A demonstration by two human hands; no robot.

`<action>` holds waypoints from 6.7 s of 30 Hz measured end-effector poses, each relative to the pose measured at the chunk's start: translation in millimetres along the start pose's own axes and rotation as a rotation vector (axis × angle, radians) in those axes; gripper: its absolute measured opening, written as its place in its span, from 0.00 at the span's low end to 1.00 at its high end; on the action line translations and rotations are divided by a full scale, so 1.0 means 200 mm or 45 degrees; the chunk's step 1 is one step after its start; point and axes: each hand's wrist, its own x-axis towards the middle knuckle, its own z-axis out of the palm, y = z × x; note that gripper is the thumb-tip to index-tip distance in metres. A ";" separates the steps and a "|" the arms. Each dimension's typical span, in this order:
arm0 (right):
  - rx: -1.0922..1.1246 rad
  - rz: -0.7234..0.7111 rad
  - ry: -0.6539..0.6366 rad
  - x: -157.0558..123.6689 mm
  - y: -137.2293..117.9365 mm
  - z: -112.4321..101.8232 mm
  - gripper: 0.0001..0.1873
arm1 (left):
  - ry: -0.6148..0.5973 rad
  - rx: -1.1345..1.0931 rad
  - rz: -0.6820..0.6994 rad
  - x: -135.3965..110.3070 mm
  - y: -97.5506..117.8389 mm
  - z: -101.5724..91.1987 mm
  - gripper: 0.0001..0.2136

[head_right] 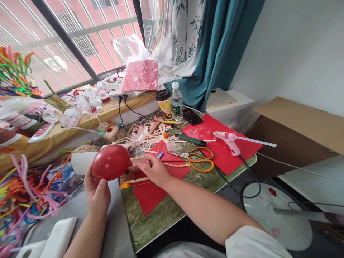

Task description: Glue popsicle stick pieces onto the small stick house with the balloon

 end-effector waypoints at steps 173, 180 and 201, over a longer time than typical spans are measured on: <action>-0.873 -0.434 -0.519 1.62 -0.53 1.79 0.22 | -1.275 0.884 0.039 -0.07 -0.09 -0.04 0.11; -1.266 -0.450 -0.563 1.83 -0.40 1.75 0.22 | -1.165 0.800 0.077 -0.06 -0.06 -0.07 0.16; -1.846 -0.616 -0.442 2.00 -0.33 1.67 0.35 | -1.099 0.737 0.083 -0.06 -0.03 -0.05 0.20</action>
